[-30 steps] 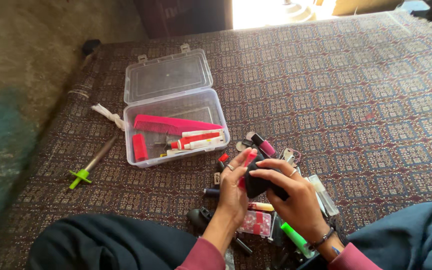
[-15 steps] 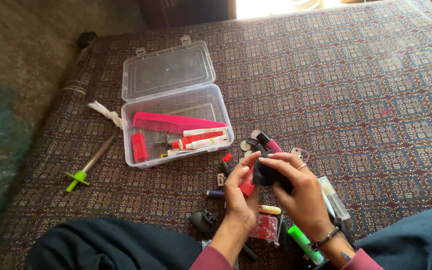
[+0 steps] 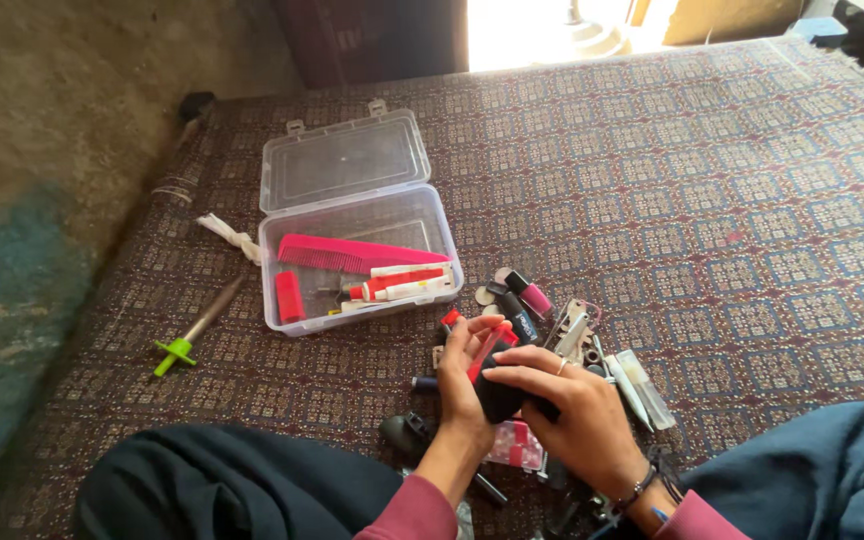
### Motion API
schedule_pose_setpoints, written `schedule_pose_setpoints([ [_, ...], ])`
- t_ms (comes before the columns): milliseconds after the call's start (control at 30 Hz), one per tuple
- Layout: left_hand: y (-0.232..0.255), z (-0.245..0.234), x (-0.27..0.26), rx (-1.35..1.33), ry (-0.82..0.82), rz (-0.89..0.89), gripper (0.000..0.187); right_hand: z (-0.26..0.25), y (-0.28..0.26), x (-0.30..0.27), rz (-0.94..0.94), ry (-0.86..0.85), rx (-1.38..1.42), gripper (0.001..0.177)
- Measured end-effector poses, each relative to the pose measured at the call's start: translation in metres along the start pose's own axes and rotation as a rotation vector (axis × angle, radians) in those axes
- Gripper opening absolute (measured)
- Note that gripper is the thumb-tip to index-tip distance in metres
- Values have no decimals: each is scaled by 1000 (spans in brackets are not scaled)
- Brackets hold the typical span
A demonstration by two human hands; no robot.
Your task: The person sits on a carpeted floor and wipes the exterior of several small cosmetic containers with a black cloth. They pick up each item, wipe it, and place it back down, repeating the process for multiple items.
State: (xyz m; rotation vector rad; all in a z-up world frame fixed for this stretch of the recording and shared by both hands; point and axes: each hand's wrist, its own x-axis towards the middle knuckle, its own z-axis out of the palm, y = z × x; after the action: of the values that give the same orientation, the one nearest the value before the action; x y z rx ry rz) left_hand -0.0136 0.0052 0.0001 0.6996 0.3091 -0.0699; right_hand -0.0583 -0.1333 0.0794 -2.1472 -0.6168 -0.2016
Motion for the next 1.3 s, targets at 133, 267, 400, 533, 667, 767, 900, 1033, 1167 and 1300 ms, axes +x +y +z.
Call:
schedule_pose_setpoints([
  [133, -7, 2, 3, -18, -38, 36, 41, -10, 15, 6, 74, 97, -148, 46],
  [267, -12, 2, 7, 3, -25, 11, 41, -11, 33, 14, 192, 146, -108, 47],
  [400, -13, 5, 13, -21, -21, 33, 43, -1, 43, 23, 108, 149, 47, 49],
  [533, -8, 7, 17, 32, 0, 107, 49, 7, 42, 26, 130, 42, 196, 48],
  [667, -1, 5, 21, 3, -16, 32, 52, 4, 42, 26, 202, -87, 241, 45],
  [767, 1, 1, 21, 22, 19, 0, 52, 2, 43, 25, 34, -84, 332, 46],
  [900, 3, -2, 19, 18, -71, 34, 54, -5, 41, 20, 155, -249, 461, 44],
  [1033, 0, 4, 11, 135, -109, 155, 56, -18, 34, 11, 122, -174, 541, 45],
  [1167, 3, 13, -3, 309, -192, 158, 59, -26, 23, 8, -50, 0, 345, 45],
  [1300, 6, 21, -8, 227, -212, 68, 60, -16, 15, 6, -26, -67, 111, 46],
])
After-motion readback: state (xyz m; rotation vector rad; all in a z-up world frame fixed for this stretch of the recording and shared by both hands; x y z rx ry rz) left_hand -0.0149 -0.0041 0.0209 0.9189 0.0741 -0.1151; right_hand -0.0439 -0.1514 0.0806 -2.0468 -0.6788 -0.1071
